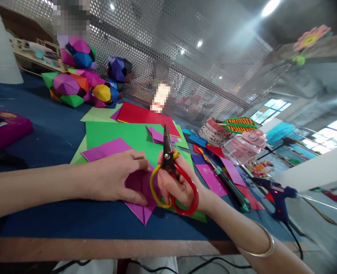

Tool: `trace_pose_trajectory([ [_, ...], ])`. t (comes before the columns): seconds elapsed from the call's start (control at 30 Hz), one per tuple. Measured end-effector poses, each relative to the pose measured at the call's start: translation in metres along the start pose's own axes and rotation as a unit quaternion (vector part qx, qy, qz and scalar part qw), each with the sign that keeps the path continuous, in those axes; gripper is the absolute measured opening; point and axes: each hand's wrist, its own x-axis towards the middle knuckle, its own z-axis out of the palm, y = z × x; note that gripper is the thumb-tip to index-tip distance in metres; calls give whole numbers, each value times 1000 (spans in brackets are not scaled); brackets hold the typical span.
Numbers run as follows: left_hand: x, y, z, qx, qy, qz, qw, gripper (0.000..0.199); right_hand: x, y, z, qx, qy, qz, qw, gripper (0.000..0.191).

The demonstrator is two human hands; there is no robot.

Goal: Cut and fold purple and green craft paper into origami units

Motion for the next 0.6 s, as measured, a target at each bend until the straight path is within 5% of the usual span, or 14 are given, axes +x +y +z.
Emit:
trace_pose_trajectory([
  [0.23, -2, -8, 6, 16, 7, 6, 1000, 67, 5, 9, -11, 3, -8, -21, 1000, 14],
  [0.6, 0, -6, 4, 10, 11, 13, 1000, 54, 8, 8, -20, -14, 19, 9, 1000, 17],
])
